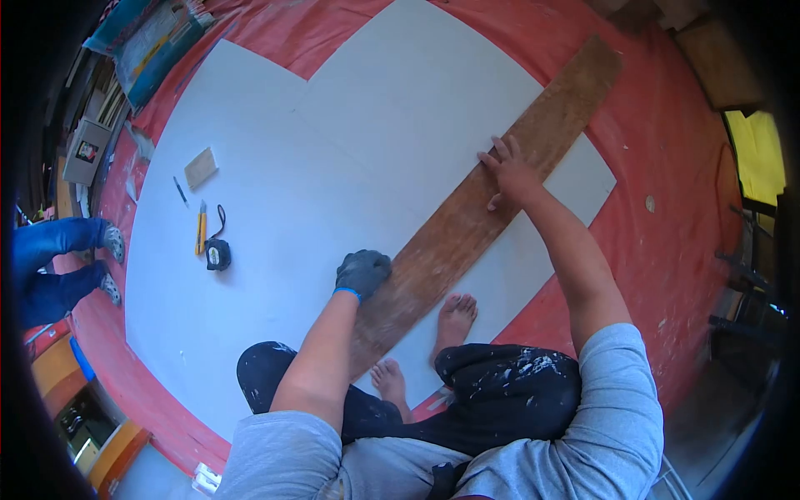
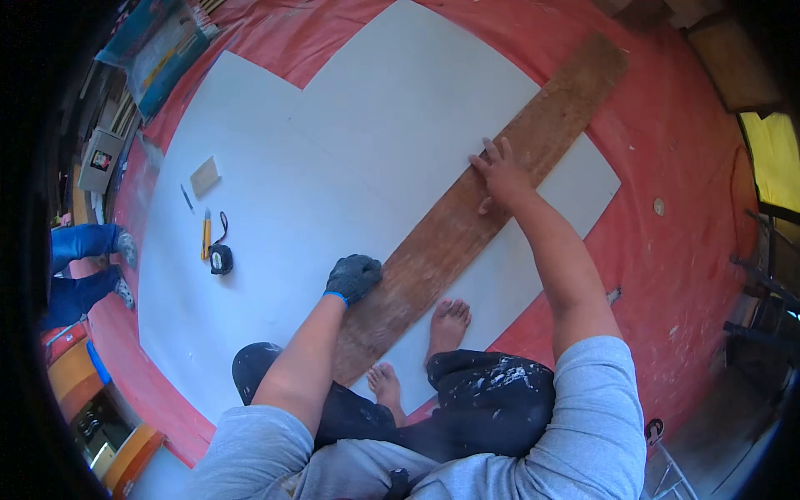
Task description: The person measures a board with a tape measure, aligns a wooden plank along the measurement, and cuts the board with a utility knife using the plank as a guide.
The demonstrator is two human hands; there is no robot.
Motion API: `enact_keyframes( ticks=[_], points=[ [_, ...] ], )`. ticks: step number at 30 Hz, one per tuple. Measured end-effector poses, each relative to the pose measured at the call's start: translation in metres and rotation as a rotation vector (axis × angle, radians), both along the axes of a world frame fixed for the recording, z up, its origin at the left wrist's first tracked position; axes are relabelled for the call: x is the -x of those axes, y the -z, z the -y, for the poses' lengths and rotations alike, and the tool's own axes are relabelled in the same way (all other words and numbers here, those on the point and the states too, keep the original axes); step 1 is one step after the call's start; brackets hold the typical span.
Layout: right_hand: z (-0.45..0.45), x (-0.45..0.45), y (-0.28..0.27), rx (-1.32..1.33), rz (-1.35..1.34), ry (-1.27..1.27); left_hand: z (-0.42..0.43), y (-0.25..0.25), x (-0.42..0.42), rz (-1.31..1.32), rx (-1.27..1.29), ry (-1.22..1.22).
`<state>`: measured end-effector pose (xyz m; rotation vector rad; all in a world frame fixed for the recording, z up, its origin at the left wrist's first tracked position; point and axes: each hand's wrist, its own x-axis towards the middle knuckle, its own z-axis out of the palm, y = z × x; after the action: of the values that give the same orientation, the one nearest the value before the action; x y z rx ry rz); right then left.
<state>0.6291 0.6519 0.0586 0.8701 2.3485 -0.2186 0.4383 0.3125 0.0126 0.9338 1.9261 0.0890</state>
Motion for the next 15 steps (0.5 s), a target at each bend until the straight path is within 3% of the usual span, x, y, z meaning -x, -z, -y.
enact_keyframes(
  ticks=[15],
  points=[
    [-0.008, 0.01, 0.011, 0.037, 0.006, -0.049, -0.006, -0.01, 0.003, 0.003, 0.124, 0.024]
  ],
)
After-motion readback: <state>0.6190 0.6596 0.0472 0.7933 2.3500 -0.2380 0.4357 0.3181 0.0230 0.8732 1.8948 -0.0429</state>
